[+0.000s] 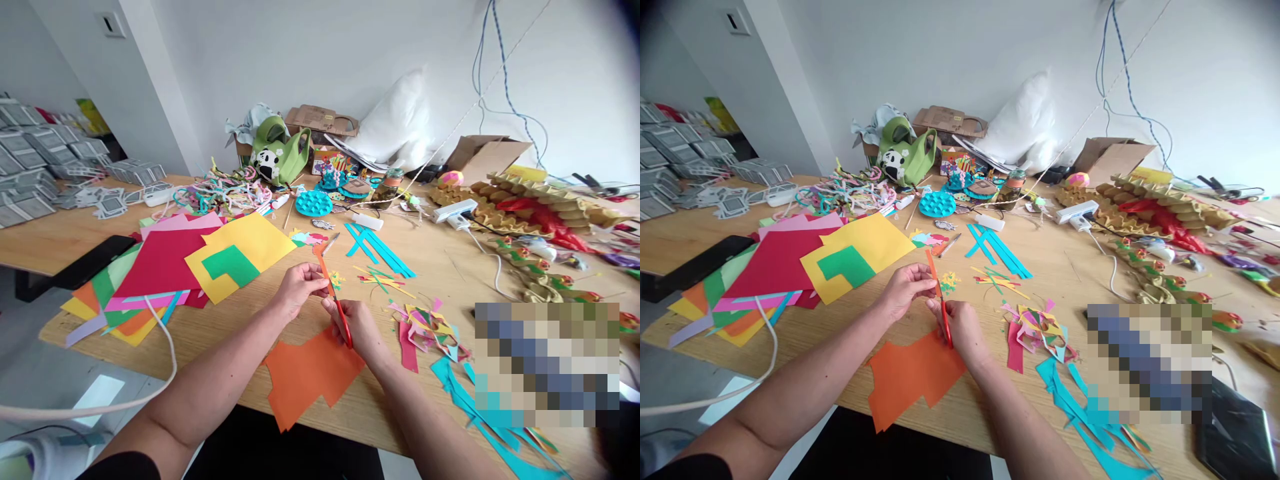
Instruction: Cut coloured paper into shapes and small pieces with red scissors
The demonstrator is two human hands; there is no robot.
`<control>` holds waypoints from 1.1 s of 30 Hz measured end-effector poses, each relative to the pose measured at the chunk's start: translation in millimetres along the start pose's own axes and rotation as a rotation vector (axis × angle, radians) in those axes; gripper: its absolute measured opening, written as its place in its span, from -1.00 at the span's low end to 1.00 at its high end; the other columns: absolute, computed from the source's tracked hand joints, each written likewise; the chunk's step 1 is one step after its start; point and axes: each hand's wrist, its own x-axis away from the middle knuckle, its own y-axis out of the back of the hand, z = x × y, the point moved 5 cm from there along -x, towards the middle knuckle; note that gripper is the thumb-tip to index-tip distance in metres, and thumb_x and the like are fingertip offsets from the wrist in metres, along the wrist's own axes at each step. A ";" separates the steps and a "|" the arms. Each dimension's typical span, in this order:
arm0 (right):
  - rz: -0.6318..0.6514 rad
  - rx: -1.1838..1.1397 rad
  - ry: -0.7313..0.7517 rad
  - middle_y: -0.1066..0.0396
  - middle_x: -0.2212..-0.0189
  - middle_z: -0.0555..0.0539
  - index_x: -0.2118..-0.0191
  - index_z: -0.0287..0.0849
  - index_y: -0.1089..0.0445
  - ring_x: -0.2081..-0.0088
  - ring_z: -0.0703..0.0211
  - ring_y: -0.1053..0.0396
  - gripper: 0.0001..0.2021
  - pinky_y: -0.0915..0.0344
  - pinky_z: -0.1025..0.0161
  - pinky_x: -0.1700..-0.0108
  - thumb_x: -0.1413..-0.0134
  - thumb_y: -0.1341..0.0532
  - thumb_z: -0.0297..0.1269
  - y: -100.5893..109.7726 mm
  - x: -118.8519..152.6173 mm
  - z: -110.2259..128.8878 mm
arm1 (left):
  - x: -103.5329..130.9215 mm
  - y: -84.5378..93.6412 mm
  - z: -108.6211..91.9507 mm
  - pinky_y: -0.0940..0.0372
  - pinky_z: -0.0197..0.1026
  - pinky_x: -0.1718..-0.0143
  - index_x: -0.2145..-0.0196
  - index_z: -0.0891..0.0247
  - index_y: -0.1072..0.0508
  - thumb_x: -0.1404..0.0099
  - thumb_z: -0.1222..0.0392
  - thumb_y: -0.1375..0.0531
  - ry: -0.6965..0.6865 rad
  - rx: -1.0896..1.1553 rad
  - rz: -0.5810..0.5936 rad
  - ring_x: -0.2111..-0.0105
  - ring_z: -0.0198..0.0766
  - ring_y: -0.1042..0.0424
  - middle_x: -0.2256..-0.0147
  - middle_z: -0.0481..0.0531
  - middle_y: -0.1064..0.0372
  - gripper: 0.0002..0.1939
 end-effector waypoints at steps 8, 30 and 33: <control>0.007 -0.031 0.014 -0.26 0.80 0.00 0.68 -0.17 -0.17 0.80 0.33 -0.16 -0.44 -0.04 0.41 0.72 -0.05 -0.08 0.23 -0.6 0.8 0.9 | -0.2 -0.3 -0.9 -0.35 -0.28 0.48 0.38 0.37 -0.42 0.10 0.33 -0.36 -0.030 -0.009 0.010 0.58 -0.38 -0.39 0.55 -0.04 -0.41 -0.72; 0.011 -0.070 0.009 -0.27 0.80 0.00 0.68 -0.18 -0.19 0.80 0.33 -0.17 -0.45 -0.04 0.41 0.73 -0.05 -0.10 0.21 0.2 1.1 2.0 | 1.0 -1.8 -0.9 -0.33 -0.28 0.46 0.36 0.37 -0.41 0.09 0.35 -0.33 -0.014 -0.025 0.035 0.59 -0.38 -0.39 0.56 -0.06 -0.40 -0.72; 0.004 -0.085 -0.003 -0.26 0.80 0.00 0.68 -0.18 -0.19 0.80 0.34 -0.17 -0.45 -0.03 0.42 0.73 -0.05 -0.11 0.20 0.3 0.3 0.1 | 0.9 -2.0 -0.5 -0.33 -0.29 0.46 0.36 0.37 -0.42 0.10 0.36 -0.34 -0.005 -0.009 0.038 0.57 -0.37 -0.40 0.55 -0.05 -0.41 -0.71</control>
